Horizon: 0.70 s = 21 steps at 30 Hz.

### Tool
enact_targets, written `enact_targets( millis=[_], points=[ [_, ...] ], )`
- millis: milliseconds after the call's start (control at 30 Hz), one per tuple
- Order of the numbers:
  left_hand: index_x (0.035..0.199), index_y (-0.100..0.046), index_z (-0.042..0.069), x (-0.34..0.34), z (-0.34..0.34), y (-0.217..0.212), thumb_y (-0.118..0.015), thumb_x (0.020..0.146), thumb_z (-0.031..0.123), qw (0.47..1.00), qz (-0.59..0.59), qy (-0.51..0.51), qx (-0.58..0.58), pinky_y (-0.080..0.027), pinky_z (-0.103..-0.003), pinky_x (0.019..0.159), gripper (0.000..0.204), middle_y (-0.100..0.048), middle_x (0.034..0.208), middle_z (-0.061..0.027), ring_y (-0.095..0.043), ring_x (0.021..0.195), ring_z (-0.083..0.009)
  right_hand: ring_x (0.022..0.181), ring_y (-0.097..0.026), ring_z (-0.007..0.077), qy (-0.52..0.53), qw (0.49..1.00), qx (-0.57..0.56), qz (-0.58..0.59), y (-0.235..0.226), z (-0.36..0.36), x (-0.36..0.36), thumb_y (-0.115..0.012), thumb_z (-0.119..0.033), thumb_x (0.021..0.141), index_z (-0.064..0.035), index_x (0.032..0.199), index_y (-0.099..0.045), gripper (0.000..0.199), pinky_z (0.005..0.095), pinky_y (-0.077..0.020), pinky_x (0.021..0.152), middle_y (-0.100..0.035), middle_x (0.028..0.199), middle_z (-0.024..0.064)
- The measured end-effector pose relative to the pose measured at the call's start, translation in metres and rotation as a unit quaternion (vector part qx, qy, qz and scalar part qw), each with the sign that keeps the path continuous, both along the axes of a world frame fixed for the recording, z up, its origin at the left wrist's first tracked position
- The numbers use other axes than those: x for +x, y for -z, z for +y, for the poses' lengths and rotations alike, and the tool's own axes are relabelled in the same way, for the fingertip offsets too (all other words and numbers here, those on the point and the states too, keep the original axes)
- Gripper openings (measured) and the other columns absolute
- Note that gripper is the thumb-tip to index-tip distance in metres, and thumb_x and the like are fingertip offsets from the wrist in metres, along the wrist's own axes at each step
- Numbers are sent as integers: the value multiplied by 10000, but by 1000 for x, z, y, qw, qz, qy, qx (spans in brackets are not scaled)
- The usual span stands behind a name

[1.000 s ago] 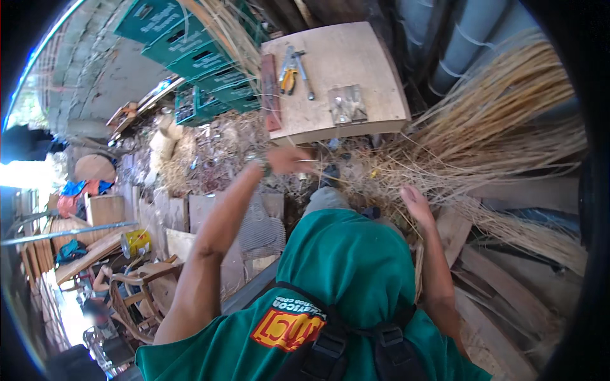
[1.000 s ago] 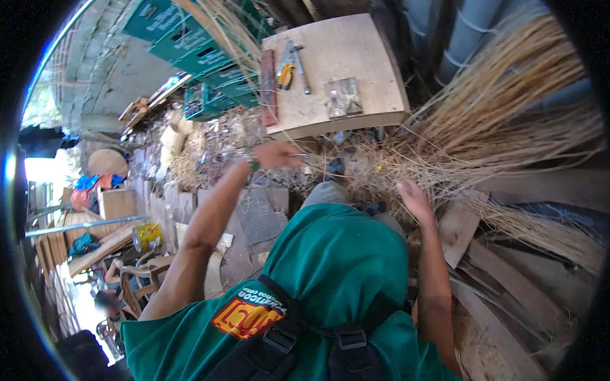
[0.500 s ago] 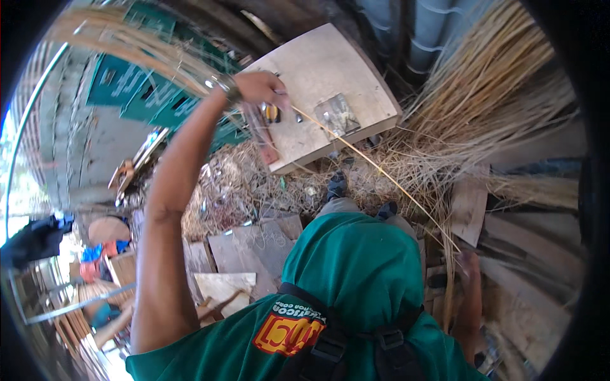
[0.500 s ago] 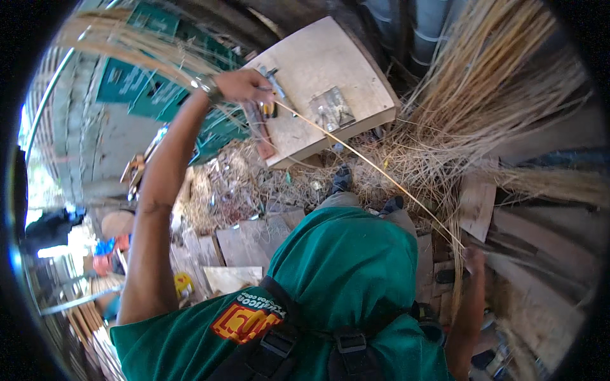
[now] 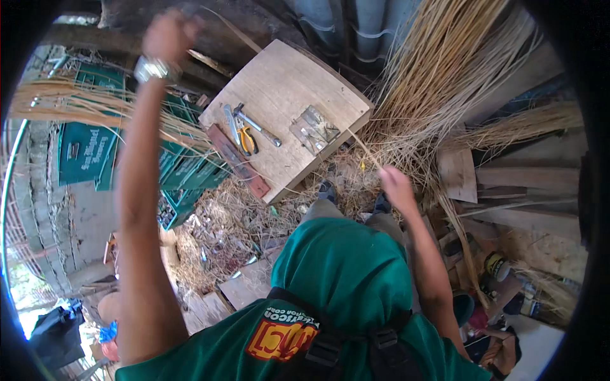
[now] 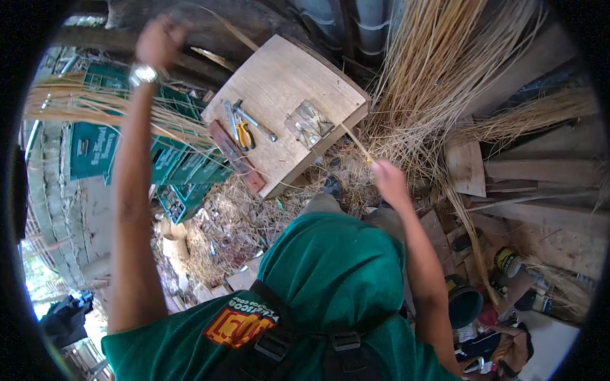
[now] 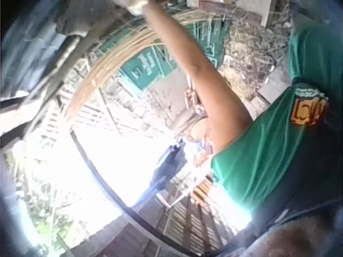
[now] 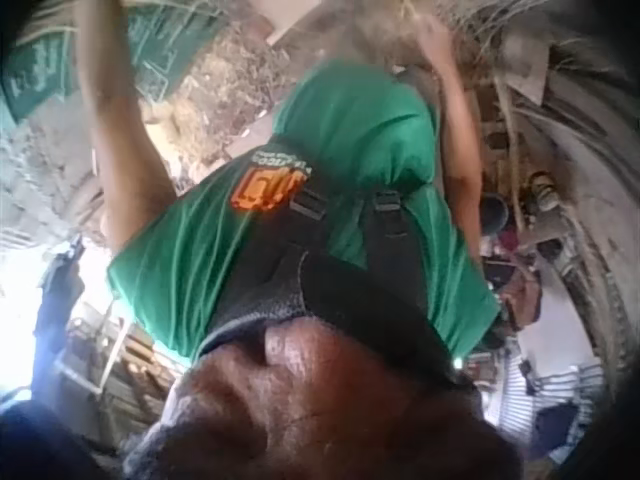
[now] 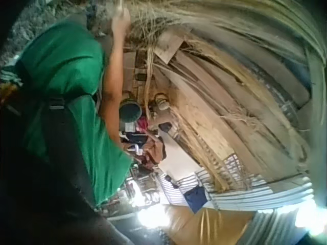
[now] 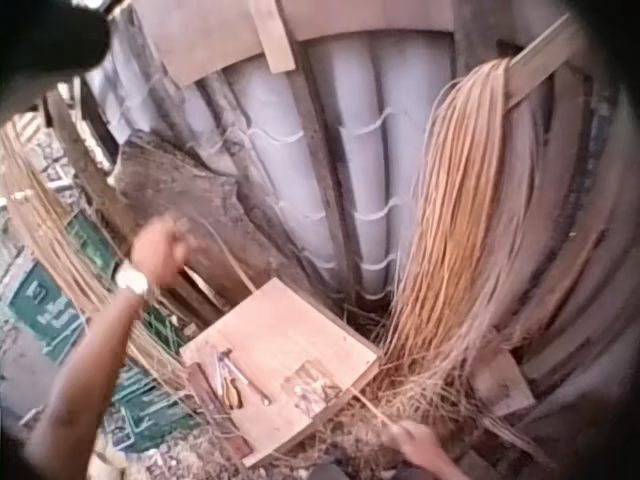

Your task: Splitting and preparing thin bamboo or rattan strips using a hand-held guide.

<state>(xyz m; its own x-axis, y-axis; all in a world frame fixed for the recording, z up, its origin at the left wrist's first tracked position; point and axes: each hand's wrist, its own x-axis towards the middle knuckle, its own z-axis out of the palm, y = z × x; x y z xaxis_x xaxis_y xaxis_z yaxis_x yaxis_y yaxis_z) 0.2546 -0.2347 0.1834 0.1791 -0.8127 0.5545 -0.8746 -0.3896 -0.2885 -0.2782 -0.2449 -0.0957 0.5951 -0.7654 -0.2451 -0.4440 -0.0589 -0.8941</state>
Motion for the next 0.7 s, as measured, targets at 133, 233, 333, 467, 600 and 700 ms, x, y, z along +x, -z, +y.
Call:
enact_targets(
  millis=[133,233,333,467,600,700],
  points=[
    [885,-683,47,-145,83,157,-574,813,631,759,606,-21,236,-498,-392,699,599,-687,732,-132,-665,714,-246,707,-589,229,-59,997,44,29,-25,16,119,-510,-246,934,-27,921,-632,251,373,-470,684,-620,765,134],
    [831,-668,62,-232,114,224,-575,880,531,566,810,-52,146,-420,-294,528,481,-594,621,-6,-540,553,-121,735,-589,208,-50,994,88,-31,-17,35,143,-521,-247,925,-33,922,-659,254,347,-468,693,-633,787,109],
    [805,-657,77,-230,118,257,-571,913,452,472,879,-42,55,-336,-255,453,400,-505,575,43,-445,496,-69,801,-631,254,-87,992,95,-5,-9,43,155,-524,-232,912,-30,958,-666,251,373,-482,745,-658,839,154],
    [947,-658,87,-155,87,305,-599,919,350,585,807,-78,8,-307,-240,404,270,-514,627,42,-386,430,-65,841,-641,297,-35,996,83,12,27,47,149,-523,-260,907,-29,979,-653,275,391,-486,759,-657,871,175],
    [843,-670,103,3,56,323,-639,864,326,767,626,-111,-88,-386,-323,458,226,-539,608,-18,-496,518,-136,882,-619,373,-25,997,-23,66,26,43,138,-512,-247,899,-50,941,-640,239,445,-482,777,-650,924,198],
    [761,-635,98,56,42,276,-593,904,368,705,671,-127,-190,-275,-259,367,309,-429,496,14,-361,387,-94,882,-617,376,-23,992,-39,121,16,40,133,-511,-238,898,-57,937,-639,225,453,-480,788,-646,916,209]
  ],
)
